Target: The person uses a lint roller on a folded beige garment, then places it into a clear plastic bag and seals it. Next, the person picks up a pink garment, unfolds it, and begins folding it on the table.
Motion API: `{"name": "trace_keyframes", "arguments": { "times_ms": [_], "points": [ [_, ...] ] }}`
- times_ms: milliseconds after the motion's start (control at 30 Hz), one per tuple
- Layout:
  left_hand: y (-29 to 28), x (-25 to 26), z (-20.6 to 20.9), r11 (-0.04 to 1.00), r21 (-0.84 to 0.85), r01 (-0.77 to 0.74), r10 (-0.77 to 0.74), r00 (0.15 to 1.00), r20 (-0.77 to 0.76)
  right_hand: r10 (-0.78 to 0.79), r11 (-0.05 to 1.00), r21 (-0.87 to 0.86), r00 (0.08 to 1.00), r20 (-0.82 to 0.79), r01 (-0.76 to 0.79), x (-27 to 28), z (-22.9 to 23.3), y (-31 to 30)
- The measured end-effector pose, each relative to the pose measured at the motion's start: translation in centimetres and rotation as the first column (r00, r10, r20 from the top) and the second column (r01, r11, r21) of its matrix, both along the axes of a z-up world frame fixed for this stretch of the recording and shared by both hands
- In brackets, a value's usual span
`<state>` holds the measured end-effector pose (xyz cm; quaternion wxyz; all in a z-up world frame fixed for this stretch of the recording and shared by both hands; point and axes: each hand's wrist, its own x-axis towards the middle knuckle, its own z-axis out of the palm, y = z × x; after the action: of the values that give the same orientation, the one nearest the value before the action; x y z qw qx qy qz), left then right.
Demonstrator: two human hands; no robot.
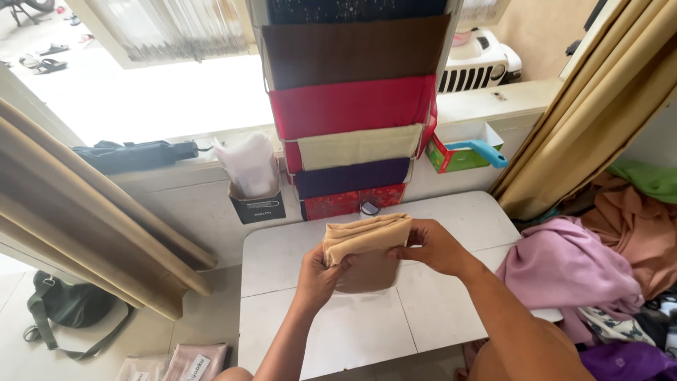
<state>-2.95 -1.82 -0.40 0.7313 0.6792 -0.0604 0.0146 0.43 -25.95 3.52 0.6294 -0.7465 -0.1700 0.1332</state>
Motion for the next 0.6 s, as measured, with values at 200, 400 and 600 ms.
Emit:
{"name": "trace_keyframes", "arguments": {
  "times_ms": [200,400,600],
  "points": [
    [-0.2,-0.9,1.1,1.000,-0.005,0.020,-0.020,1.000,-0.023,-0.025,0.999,-0.044,0.999,0.044,0.027,-0.9,0.1,0.0],
    [0.1,-0.4,-1.7,0.993,-0.015,0.114,-0.112,0.987,0.115,0.018,1.000,-0.018,0.998,-0.056,-0.019,-1.0,-0.5,-0.8],
    [-0.1,-0.7,-1.1,0.994,-0.017,0.108,-0.106,0.989,0.104,0.049,0.999,0.019,0.999,-0.011,-0.048,-1.5,0.1,-1.1]
  ]
}}
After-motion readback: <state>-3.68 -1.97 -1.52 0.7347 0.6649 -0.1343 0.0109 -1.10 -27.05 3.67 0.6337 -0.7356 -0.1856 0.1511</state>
